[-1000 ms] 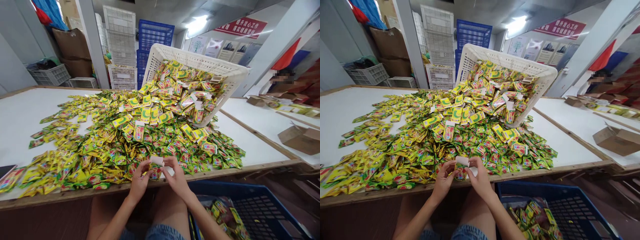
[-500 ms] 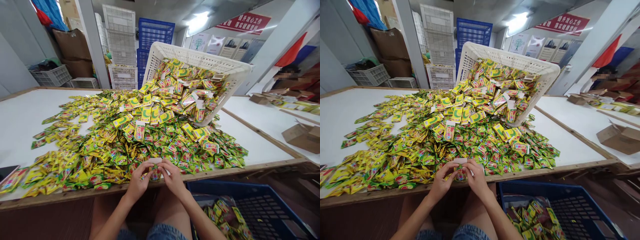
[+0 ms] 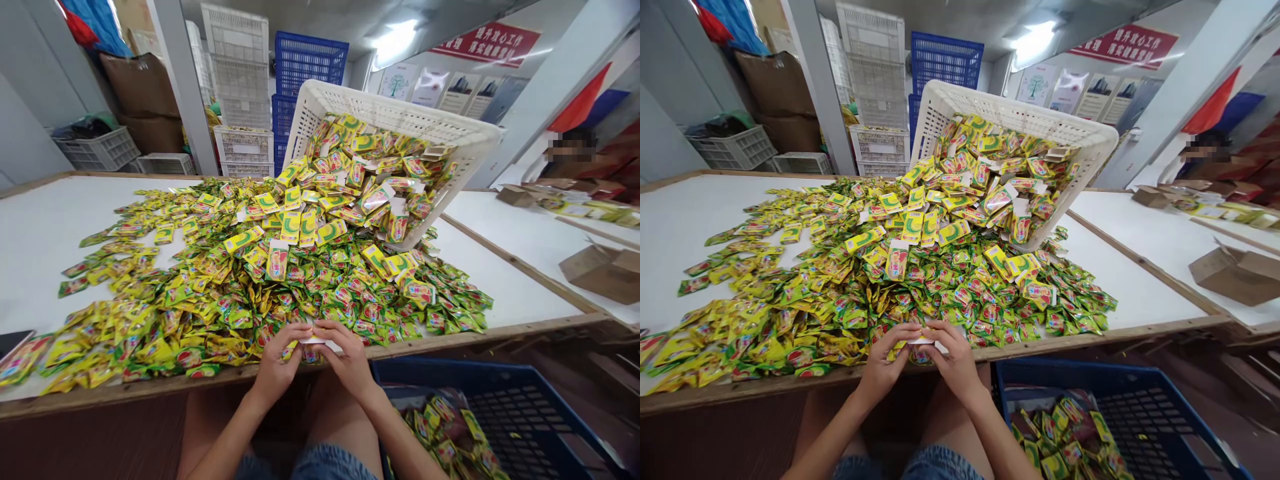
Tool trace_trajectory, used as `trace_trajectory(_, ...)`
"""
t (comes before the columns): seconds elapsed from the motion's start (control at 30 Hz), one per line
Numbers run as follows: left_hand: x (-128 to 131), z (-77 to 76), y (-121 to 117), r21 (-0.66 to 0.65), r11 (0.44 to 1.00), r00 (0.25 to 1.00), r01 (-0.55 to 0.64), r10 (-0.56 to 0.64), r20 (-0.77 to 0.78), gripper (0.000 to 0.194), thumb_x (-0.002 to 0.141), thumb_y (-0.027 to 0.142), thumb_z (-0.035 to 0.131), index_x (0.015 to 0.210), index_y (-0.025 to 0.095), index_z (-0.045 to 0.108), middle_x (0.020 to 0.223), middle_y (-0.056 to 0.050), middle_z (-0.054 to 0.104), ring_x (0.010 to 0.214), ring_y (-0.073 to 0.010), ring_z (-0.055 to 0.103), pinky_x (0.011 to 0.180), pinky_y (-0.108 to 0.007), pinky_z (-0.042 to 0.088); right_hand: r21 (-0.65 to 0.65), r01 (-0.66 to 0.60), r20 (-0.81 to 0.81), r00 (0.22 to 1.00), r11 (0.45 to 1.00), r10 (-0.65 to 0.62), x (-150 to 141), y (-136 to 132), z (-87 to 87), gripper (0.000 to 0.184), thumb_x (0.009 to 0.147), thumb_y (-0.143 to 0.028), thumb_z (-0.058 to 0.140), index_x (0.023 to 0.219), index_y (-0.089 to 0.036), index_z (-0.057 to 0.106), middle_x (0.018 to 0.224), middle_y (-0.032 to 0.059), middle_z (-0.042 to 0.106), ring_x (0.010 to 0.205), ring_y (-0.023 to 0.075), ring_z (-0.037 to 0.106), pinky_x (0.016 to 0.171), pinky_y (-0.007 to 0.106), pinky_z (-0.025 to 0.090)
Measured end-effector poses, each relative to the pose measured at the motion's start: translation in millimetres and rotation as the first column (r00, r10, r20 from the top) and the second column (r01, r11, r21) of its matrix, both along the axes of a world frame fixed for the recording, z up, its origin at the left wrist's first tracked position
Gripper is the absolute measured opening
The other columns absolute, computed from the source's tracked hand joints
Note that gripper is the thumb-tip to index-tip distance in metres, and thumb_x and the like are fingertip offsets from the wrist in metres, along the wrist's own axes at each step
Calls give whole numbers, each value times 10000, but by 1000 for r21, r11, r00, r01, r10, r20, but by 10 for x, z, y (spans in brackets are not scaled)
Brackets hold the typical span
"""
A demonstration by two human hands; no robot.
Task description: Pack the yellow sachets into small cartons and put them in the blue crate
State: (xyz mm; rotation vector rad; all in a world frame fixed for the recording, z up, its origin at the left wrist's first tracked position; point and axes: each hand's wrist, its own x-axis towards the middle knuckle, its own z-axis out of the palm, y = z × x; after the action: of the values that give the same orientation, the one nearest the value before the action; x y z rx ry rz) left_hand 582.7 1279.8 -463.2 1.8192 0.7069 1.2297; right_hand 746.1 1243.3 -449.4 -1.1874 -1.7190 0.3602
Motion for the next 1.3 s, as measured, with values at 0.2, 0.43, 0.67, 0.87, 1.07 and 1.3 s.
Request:
trace_trajectory(0.2, 25, 18, -32, -30, 997, 997, -76, 76, 18, 150, 798, 159, 564, 918, 199, 644, 996, -62, 650, 977, -193, 589, 901, -347, 443, 10, 39, -2, 999, 999, -39, -37, -44, 3, 178, 840, -192, 538, 987, -236, 627, 981, 47, 648, 961, 175, 579, 847, 332, 451)
trace_trajectory(0.43, 88, 98, -44, -108, 985, 990, -136, 139, 19, 112, 803, 208, 567, 874, 187, 651, 878, -45, 665, 873, -183, 608, 826, -309, 465, -50, 135, 37, 990, 990, -133, -91, -38, 137, 133, 849, -230, 523, 913, -232, 639, 867, 25, 668, 831, 174, 590, 763, 315, 443)
trace_trajectory(0.67, 42, -48, 13, -29, 996, 995, -80, 82, 63, 128, 803, 200, 572, 897, 207, 658, 909, -55, 654, 904, -193, 598, 822, -335, 470, -2, 103, -25, 994, 995, -103, -79, -50, -10, 183, 861, -195, 480, 949, -238, 634, 931, 48, 649, 906, 186, 582, 802, 343, 453)
trace_trajectory(0.87, -20, -100, -40, 32, 999, 999, -42, 43, -10, 160, 819, 190, 545, 936, 219, 649, 941, -56, 651, 915, -189, 599, 817, -323, 468, -4, 88, -74, 993, 996, -89, -89, -116, -146, 236, 869, -182, 435, 990, -241, 629, 938, 58, 635, 923, 184, 580, 772, 315, 474)
trace_trajectory(1.07, -92, 133, 491, 148, 917, 890, -370, 396, -225, 379, 813, 314, 539, 1164, 184, 485, 1116, -112, 570, 1022, -232, 544, 890, -383, 424, -27, 518, 388, 794, 855, -469, 874, -622, 172, 207, 833, -298, 452, 830, -217, 642, 818, 83, 635, 795, 237, 570, 720, 368, 434)
trace_trajectory(1.3, 148, 422, 1524, 391, 733, 520, -557, 674, -525, 750, 690, 364, 645, 1284, 46, 315, 1122, -263, 544, 1090, -402, 467, 875, -517, 352, -215, 533, 414, 809, 818, -418, 1120, -897, -44, 218, 830, -356, 465, 773, -218, 625, 772, 62, 647, 728, 217, 606, 662, 326, 460)
